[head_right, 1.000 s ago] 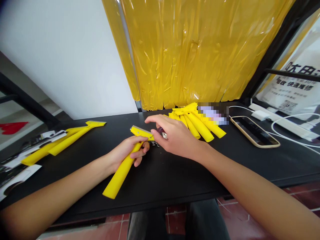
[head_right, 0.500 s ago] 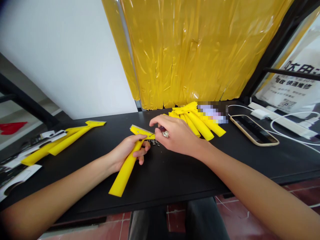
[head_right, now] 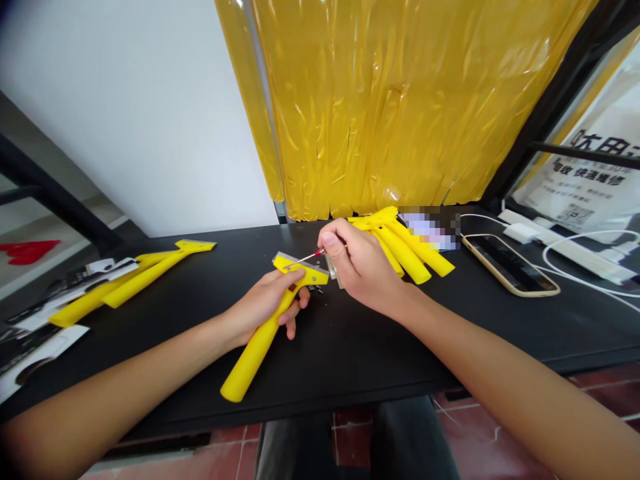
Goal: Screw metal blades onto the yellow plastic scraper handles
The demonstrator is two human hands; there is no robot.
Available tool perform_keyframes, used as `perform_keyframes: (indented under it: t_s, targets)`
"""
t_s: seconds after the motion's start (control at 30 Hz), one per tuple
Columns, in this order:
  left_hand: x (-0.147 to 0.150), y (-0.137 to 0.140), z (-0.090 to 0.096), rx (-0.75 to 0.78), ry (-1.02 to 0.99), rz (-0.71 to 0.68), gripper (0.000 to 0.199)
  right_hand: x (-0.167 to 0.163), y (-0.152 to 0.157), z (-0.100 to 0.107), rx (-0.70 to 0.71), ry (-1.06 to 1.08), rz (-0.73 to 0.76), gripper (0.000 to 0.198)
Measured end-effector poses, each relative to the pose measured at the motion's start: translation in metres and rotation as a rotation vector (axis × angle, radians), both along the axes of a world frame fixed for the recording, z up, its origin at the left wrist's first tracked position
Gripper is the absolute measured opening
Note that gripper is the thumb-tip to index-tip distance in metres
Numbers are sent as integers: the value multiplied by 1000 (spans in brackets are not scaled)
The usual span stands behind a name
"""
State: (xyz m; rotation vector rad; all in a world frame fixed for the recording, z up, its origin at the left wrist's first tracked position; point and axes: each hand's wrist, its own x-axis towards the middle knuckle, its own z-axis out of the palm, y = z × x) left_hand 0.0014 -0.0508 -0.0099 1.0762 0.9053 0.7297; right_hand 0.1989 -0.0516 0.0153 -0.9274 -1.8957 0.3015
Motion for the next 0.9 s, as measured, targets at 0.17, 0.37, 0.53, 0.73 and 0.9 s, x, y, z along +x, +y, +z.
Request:
perform_keyframes:
  t_s: [0.17,0.37,0.53,0.73,0.9]
  targets:
    - [1,-2,-1,25,21,8,20,0,0,-1,96,-90,-15,24]
    - [-1,-1,-4,29,-2,2,22,1,2,-1,142,-95,-48,23]
    - [0,-2,-2,25,18,12,24,1,6,-4,195,-112,-19,22]
    - [0,-1,-4,22,7,5,23,3,9,-5,224,-119,-19,20]
    - [0,-2,-3,10,13,15,23,2,9,-5,216,-98,-9,19]
